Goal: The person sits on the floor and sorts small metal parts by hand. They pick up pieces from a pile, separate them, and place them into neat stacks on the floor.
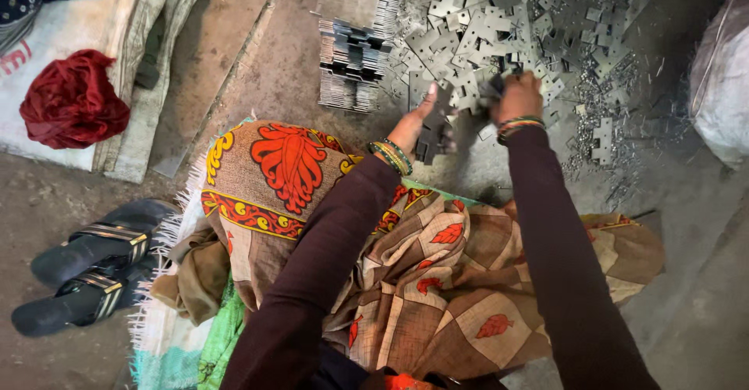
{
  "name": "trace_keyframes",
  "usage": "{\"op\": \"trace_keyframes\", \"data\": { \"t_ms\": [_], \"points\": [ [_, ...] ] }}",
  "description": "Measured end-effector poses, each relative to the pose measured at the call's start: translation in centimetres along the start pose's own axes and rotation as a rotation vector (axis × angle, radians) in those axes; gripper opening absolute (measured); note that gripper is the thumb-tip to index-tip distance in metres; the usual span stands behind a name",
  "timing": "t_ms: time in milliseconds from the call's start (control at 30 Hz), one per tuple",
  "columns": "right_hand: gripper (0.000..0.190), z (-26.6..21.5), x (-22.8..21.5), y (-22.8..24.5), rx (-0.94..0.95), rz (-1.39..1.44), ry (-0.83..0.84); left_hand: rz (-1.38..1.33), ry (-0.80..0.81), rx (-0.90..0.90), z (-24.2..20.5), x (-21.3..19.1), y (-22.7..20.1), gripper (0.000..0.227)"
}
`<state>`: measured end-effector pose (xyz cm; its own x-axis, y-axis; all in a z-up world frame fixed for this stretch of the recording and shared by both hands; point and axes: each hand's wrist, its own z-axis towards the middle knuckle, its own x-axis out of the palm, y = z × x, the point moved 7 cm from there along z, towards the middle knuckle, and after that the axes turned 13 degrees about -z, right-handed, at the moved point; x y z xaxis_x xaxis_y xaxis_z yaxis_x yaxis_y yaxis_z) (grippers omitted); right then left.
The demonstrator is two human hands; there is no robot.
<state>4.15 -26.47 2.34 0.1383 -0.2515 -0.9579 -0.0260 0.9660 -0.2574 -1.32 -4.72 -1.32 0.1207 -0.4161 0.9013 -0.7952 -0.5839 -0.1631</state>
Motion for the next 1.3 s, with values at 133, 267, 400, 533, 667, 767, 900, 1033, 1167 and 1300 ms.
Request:
{"op": "trace_keyframes", "data": {
  "t_ms": [133, 267, 400, 533, 667, 767, 900, 1033, 1167, 1300],
  "points": [
    [0.032, -1.9, -0.4, -5.2, 0.244, 0.237, 0.275, 0.054, -0.130, 0.238, 0.8, -1.9, -1.7, 0.069],
    [0.039, -0.3, -8.0, -3.5, 0.121, 0.468, 0.105, 0.032, -0.132, 0.477, -0.3, -1.0, -3.6, 0.064],
    [0.029, 2.8, -7.8, 5.4, 0.216, 1.020, 0.438, -0.026, -0.060, 0.461, -2.9, 0.8, -4.4, 0.075],
    [0.036, 4.0, -3.2, 11.8, 0.489, 0.884, 0.612, -0.192, 0.107, 0.462, -4.4, 2.9, -5.0, 0.074],
    [0.052, 1.7, -3.8, 14.6, -0.350, 0.056, 0.119, -0.261, -0.232, 0.415, -4.5, 0.3, -4.8, 0.054],
    [0.068, -2.8, -2.7, 11.9, -0.445, 0.068, 0.238, -0.227, 0.041, 0.446, -4.2, 2.2, -5.7, 0.070],
    [0.060, -7.2, -3.0, 6.0, -0.533, 0.059, 0.332, -0.144, -0.013, 0.518, -4.4, 2.1, -5.7, 0.073],
    [0.023, -5.5, -3.0, -0.9, 0.069, 0.307, 0.347, -0.147, 0.007, 0.494, -4.7, 2.7, -5.6, 0.075],
    [0.053, -2.7, -2.7, -0.7, 0.109, 0.105, 0.022, -0.161, 0.002, 0.391, -4.1, 2.8, -5.0, 0.075],
    [0.043, -1.2, -0.4, 0.0, 0.079, 0.128, 0.081, -0.117, -0.019, 0.326, -3.0, 1.4, -3.9, 0.076]
  ]
}}
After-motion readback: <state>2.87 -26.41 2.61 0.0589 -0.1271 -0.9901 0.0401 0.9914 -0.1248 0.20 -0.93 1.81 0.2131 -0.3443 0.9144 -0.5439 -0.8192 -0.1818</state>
